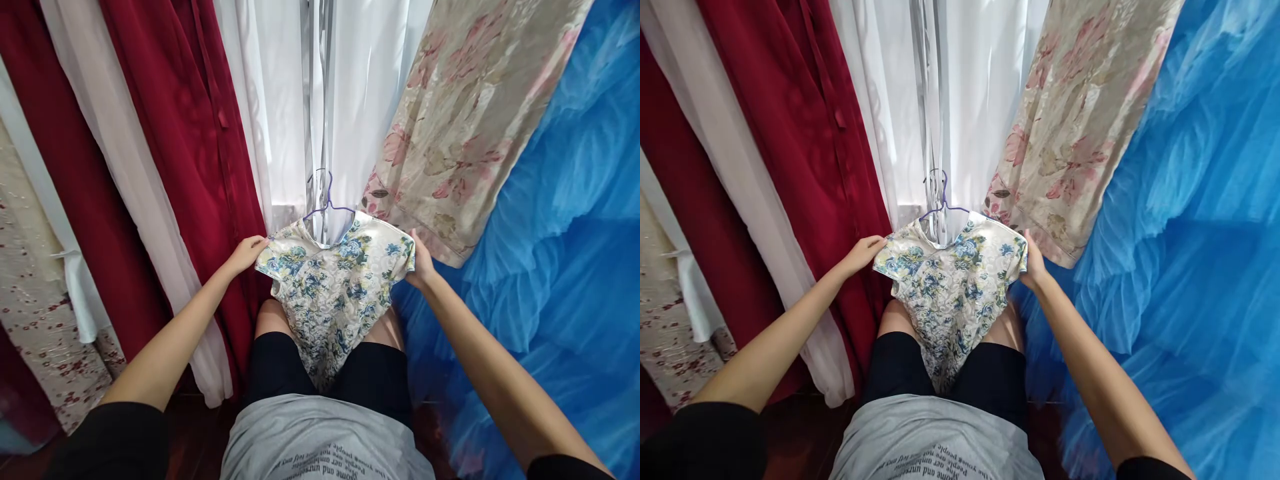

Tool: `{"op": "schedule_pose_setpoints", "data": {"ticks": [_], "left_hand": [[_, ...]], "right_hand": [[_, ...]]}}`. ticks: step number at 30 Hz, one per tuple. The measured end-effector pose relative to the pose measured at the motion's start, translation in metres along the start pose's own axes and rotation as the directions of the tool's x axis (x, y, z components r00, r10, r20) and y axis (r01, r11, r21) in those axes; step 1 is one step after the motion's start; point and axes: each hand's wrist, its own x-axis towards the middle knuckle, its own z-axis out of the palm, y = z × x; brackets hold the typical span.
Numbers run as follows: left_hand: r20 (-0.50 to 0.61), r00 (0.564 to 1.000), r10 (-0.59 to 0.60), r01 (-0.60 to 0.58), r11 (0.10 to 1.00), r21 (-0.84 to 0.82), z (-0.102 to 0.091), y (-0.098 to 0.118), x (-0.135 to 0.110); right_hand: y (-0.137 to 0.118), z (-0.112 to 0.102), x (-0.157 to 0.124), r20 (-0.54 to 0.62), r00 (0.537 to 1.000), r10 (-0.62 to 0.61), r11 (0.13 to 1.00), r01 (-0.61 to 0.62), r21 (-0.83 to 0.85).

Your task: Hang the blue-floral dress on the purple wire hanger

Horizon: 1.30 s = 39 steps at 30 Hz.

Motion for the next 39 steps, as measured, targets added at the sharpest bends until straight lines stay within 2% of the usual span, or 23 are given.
{"op": "schedule_pose_setpoints", "data": {"ticks": [3, 5, 9, 12, 15, 21, 24, 27, 30, 33, 35, 37, 38, 39], "left_hand": [[-0.087, 0.996, -0.022, 0.019, 0.999, -0.041, 0.003, -0.007, -0.018], [-0.205, 0.978, -0.038, 0.014, 0.993, -0.116, 0.01, -0.001, -0.022], [-0.456, 0.886, -0.079, -0.074, 0.949, -0.308, 0.021, 0.029, -0.021], [-0.546, 0.837, 0.043, -0.202, 0.951, -0.234, 0.018, 0.051, -0.019], [-0.551, 0.814, 0.185, -0.276, 0.957, -0.086, 0.011, 0.064, -0.022], [-0.533, 0.802, 0.269, -0.213, 0.963, 0.164, 0.009, 0.078, -0.032], [-0.526, 0.802, 0.283, -0.216, 0.958, 0.187, 0.013, 0.085, -0.035], [-0.503, 0.79, 0.35, -0.275, 0.936, 0.219, 0.015, 0.091, -0.038], [-0.461, 0.786, 0.413, -0.325, 0.909, 0.261, 0.014, 0.098, -0.043], [-0.468, 0.778, 0.42, -0.301, 0.902, 0.31, 0.013, 0.105, -0.046], [-0.508, 0.752, 0.42, -0.282, 0.901, 0.328, 0.013, 0.109, -0.047], [-0.507, 0.739, 0.444, -0.306, 0.891, 0.335, 0.017, 0.111, -0.048], [-0.472, 0.751, 0.461, -0.331, 0.882, 0.335, 0.02, 0.11, -0.049], [-0.42, 0.773, 0.476, -0.359, 0.873, 0.33, 0.025, 0.107, -0.05]], "right_hand": [[-0.01, -0.003, -0.003, -0.014, 0.995, 0.102, 0.984, -0.099, 0.148], [-0.016, 0.001, -0.003, -0.082, 0.989, 0.122, 0.972, -0.102, 0.212], [-0.025, 0.009, 0.007, -0.15, 0.984, 0.091, 0.956, -0.044, 0.291], [-0.029, 0.013, 0.01, -0.139, 0.989, 0.059, 0.942, -0.009, 0.335], [-0.031, 0.02, 0.005, -0.138, 0.99, 0.042, 0.933, 0.011, 0.36], [-0.031, 0.03, -0.007, -0.101, 0.995, 0.005, 0.926, 0.034, 0.377], [-0.03, 0.029, -0.009, -0.082, 0.996, 0.027, 0.924, 0.007, 0.383], [-0.029, 0.025, -0.006, -0.094, 0.994, 0.048, 0.921, -0.007, 0.39], [-0.03, 0.021, 0.001, -0.118, 0.993, 0.019, 0.93, 0.026, 0.367], [-0.038, 0.017, -0.002, -0.155, 0.988, -0.006, 0.941, 0.058, 0.333], [-0.048, 0.017, -0.02, -0.247, 0.969, -0.027, 0.944, 0.106, 0.312], [-0.061, 0.019, -0.054, -0.341, 0.935, -0.097, 0.947, 0.193, 0.259], [-0.068, 0.022, -0.076, -0.348, 0.924, -0.161, 0.945, 0.247, 0.216], [-0.075, 0.025, -0.098, -0.285, 0.923, -0.258, 0.937, 0.311, 0.158]]}}
